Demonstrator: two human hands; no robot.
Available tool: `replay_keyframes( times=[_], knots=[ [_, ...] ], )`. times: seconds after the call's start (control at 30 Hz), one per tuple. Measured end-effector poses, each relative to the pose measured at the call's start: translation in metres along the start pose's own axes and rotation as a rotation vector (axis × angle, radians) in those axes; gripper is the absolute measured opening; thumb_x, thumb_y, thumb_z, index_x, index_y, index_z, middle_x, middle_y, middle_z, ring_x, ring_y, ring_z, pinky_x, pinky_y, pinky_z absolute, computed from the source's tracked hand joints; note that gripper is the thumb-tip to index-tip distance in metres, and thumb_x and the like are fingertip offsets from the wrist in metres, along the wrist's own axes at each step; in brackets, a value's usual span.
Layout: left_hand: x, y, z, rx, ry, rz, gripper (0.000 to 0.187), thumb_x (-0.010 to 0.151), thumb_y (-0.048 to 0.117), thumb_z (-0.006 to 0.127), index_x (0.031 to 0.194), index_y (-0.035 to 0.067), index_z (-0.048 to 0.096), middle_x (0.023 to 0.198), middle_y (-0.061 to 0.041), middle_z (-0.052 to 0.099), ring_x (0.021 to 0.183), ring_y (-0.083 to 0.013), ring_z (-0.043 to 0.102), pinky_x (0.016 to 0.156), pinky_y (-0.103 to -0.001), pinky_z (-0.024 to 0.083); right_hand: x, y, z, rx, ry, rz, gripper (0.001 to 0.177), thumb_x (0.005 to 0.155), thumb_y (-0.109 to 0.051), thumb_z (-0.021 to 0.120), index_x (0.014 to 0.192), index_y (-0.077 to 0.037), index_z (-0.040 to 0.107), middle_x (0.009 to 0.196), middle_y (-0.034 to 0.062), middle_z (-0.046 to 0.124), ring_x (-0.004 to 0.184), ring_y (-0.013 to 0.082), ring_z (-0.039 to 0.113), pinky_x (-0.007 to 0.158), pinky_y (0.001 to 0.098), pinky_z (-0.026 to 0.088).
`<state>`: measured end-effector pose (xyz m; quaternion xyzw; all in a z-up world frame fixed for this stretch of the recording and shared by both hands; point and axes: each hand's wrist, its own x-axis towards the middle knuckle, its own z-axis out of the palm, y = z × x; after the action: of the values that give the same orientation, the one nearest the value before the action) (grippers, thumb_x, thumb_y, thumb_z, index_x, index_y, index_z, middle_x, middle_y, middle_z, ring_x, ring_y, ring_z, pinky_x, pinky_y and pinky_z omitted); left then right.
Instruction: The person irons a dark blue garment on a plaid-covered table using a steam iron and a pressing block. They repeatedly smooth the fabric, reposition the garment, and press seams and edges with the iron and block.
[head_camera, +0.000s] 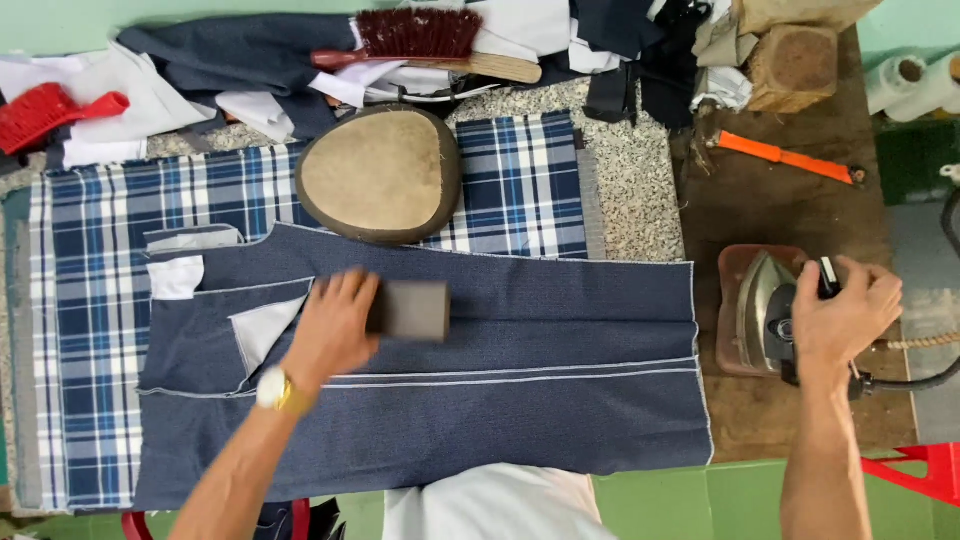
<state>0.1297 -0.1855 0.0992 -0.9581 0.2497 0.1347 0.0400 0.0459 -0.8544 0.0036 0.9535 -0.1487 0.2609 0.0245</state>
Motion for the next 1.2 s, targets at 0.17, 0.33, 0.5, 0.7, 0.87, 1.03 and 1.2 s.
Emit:
replay_keyframes(
  times=[0.17,0.33,0.5,0.7,0.87,1.03,1.2],
  knots=[
    [0.093,-0.034,-0.049,0.062,0.207,0.049,0.097,0.059,0.034,0.088,0.142,0.004,0.049,0.134,-0.019,0.053,0.120,-0.0385,0.055,0.105,-0.051,0.044,-0.010,-0.079,-0.001,0.306,0.055,-0.188,0.011,0.102,-0.006,0.073,0.111,0.001,0.075,0.111,0.0216,0.065,0.107,0.0375,0.060,0.093,0.0493,0.042],
    [0.142,-0.042,-0.002,0.173,0.259,-0.209,0.053,0.089,0.022,0.071,0.141,0.014,0.063,0.143,-0.012,0.060,0.137,-0.0347,0.049,0.108,-0.053,0.033,-0.021,-0.223,-0.020,0.599,-0.224,-0.185,0.015,0.089,-0.008,0.072,0.104,-0.007,0.074,0.110,0.0178,0.064,0.110,0.0402,0.063,0.097,0.0476,0.048],
    [0.084,0.010,0.023,0.003,0.381,-0.154,0.073,0.084,0.029,0.077,0.148,0.005,0.051,0.153,-0.023,0.047,0.139,-0.0427,0.046,0.110,-0.052,0.038,-0.026,-0.310,-0.009,0.739,-0.342,-0.266,0.027,0.089,-0.010,0.071,0.116,-0.007,0.073,0.126,0.0189,0.065,0.120,0.0381,0.062,0.103,0.0472,0.048],
    [0.067,-0.016,0.023,-0.068,0.515,-0.195,0.083,0.080,0.027,0.083,0.152,0.005,0.045,0.147,-0.023,0.049,0.137,-0.0403,0.046,0.109,-0.051,0.039,-0.023,-0.340,0.005,0.536,-0.600,-0.324,0.043,0.093,-0.024,0.067,0.133,-0.010,0.064,0.134,0.0199,0.058,0.119,0.0386,0.061,0.098,0.0486,0.046],
    [0.107,-0.046,0.009,0.003,0.441,-0.157,0.105,0.071,0.017,0.086,0.160,0.008,0.030,0.153,-0.020,0.042,0.142,-0.0379,0.037,0.114,-0.051,0.031,-0.046,-0.344,-0.013,0.386,-0.732,-0.404,0.047,0.088,-0.029,0.071,0.134,-0.020,0.065,0.089,0.0040,0.076,0.090,0.0281,0.074,0.085,0.0460,0.045],
    [0.171,-0.082,0.031,0.038,0.131,-0.118,0.119,0.062,0.025,0.089,0.163,0.015,0.026,0.163,-0.014,0.038,0.149,-0.0385,0.028,0.115,-0.056,0.020,-0.070,-0.334,-0.097,0.882,-1.326,-0.329,0.029,0.098,-0.016,0.060,0.121,-0.004,0.072,0.085,0.0140,0.074,0.075,0.0244,0.071,0.069,0.0338,0.055],
    [0.183,-0.035,-0.034,-0.082,0.115,0.009,0.082,0.068,0.037,0.079,0.143,0.021,0.049,0.134,-0.011,0.057,0.120,-0.0385,0.051,0.102,-0.056,0.035,-0.128,-0.315,-0.110,1.035,-1.378,-0.225,0.031,0.102,-0.020,0.057,0.074,-0.011,0.049,0.067,0.0020,0.051,0.062,0.0156,0.048,0.063,0.0366,0.035]
  ],
)
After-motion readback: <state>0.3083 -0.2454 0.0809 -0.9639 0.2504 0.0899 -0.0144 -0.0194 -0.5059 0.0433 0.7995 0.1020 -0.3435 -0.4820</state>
